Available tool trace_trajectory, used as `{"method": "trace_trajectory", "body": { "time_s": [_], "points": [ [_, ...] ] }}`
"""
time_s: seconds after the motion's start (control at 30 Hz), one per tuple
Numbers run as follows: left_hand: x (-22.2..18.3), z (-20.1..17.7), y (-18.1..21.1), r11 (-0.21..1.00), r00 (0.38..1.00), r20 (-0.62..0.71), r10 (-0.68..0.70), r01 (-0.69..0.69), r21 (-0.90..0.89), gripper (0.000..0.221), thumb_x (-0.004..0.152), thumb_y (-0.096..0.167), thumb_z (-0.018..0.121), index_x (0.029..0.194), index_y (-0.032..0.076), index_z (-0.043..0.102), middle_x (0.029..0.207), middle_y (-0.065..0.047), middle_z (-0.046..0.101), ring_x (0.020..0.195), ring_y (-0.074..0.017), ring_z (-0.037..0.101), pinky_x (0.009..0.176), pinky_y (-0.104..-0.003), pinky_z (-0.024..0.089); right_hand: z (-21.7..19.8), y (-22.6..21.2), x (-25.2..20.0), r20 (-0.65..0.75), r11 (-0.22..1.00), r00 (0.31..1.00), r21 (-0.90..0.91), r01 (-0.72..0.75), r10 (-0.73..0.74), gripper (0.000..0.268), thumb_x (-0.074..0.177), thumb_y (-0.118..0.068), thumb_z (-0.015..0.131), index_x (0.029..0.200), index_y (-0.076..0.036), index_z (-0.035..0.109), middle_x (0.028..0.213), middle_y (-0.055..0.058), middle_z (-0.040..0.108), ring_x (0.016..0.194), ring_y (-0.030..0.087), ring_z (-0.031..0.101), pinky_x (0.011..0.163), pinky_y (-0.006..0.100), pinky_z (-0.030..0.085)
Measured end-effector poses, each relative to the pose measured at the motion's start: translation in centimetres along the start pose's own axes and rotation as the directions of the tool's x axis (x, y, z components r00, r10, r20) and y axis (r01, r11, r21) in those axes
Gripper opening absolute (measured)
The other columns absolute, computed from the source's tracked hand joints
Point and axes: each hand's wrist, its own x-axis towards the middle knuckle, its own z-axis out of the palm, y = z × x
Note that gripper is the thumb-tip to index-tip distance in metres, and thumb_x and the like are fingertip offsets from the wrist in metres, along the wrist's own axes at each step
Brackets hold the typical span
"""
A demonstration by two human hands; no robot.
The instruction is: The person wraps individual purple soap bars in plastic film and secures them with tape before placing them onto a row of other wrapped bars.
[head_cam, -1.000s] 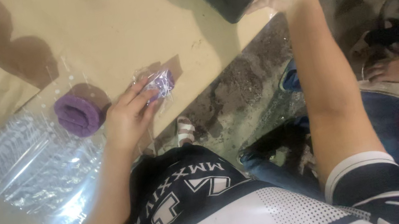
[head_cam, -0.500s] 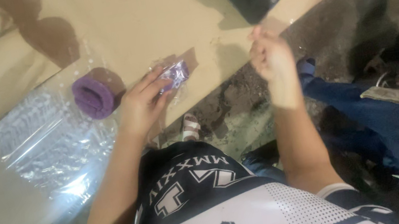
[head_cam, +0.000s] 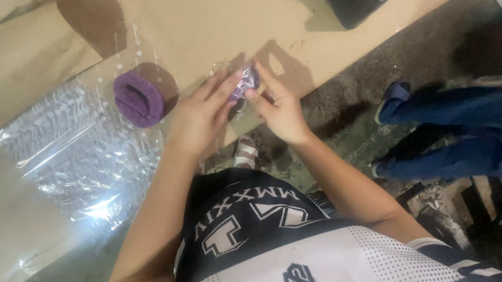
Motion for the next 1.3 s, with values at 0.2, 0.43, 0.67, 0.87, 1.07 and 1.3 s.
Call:
{"method": "trace_trajectory", "body": {
  "time_s": [0.2, 0.43, 0.67, 0.87, 1.07, 1.3],
  "points": [
    [0.8, 0.0, -0.7, 0.999, 0.995, 0.099, -0.033, 0.031, 0.015, 0.044, 0.091, 0.013, 0.075, 0.131, 0.030, 0.070, 0.142, -0.009, 0.063, 0.106, -0.0281, 0.070, 0.087, -0.038, 0.060, -0.7, 1.8, 2.6, 0.076, 0.736, 0.947, -0.611, 0.290, -0.311, 0.078, 0.099, -0.036, 0.076, 0.160, -0.007, 0.038, 0.122, 0.016, 0.070, 0.099, 0.028, 0.070, 0.082, 0.041, 0.055],
    [1.2, 3.1, -4.0, 0.636, 0.951, 0.102, -0.290, 0.271, -0.722, 0.057, 0.104, 0.012, 0.072, 0.153, 0.005, 0.045, 0.146, -0.011, 0.059, 0.133, -0.0226, 0.058, 0.108, -0.033, 0.049, 0.2, 2.2, 7.9, 0.143, 0.547, 0.782, -0.639, 0.542, -0.607, 0.068, 0.094, -0.042, 0.077, 0.147, -0.009, 0.052, 0.130, 0.016, 0.069, 0.112, 0.033, 0.067, 0.101, 0.045, 0.051],
    [-0.4, 3.0, -2.0, -0.316, 0.743, 0.516, -0.427, 0.412, -0.855, 0.055, 0.096, 0.014, 0.057, 0.148, 0.000, 0.042, 0.135, -0.014, 0.060, 0.123, -0.0282, 0.063, 0.099, -0.048, 0.061, -16.3, 3.1, 8.7, -0.658, 0.751, 0.365, -0.601, 0.273, -0.659, 0.099, 0.093, -0.014, 0.097, 0.161, -0.008, 0.026, 0.164, 0.016, 0.037, 0.148, 0.030, 0.043, 0.116, 0.044, 0.042],
    [-1.0, 1.8, -1.3, -0.241, 0.815, 0.402, -0.417, 0.328, -0.914, 0.075, 0.093, 0.003, 0.070, 0.158, 0.009, 0.033, 0.137, -0.014, 0.057, 0.121, -0.0248, 0.060, 0.101, -0.041, 0.053, -20.8, 4.8, 12.1, -0.314, 0.868, 0.809, -0.173, 0.466, -0.497, 0.051, 0.100, -0.003, 0.084, 0.141, 0.001, 0.054, 0.129, 0.016, 0.058, 0.113, 0.022, 0.056, 0.102, 0.035, 0.052],
    [-0.3, 0.9, 0.1, -0.078, 0.866, 0.263, -0.425, 0.254, -0.964, 0.077, 0.082, 0.002, 0.083, 0.145, 0.011, 0.040, 0.134, -0.010, 0.057, 0.127, -0.0236, 0.058, 0.108, -0.041, 0.053, -12.3, -1.6, 5.5, -0.484, 0.863, 0.726, -0.385, 0.326, -0.490, 0.061, 0.094, -0.010, 0.090, 0.138, 0.001, 0.049, 0.131, 0.015, 0.064, 0.124, 0.024, 0.064, 0.107, 0.037, 0.056],
    [-0.3, -1.1, 1.6, 0.192, 0.844, 0.409, -0.347, 0.491, -0.850, 0.079, 0.075, 0.005, 0.086, 0.142, 0.014, 0.044, 0.128, -0.007, 0.060, 0.114, -0.0197, 0.061, 0.093, -0.037, 0.056, -6.0, -14.3, 2.4, 0.515, 0.716, 0.720, -0.261, 0.648, -0.464, 0.042, 0.091, -0.014, 0.076, 0.129, -0.002, 0.067, 0.130, 0.016, 0.064, 0.127, 0.030, 0.058, 0.107, 0.042, 0.047]
  ]
}}
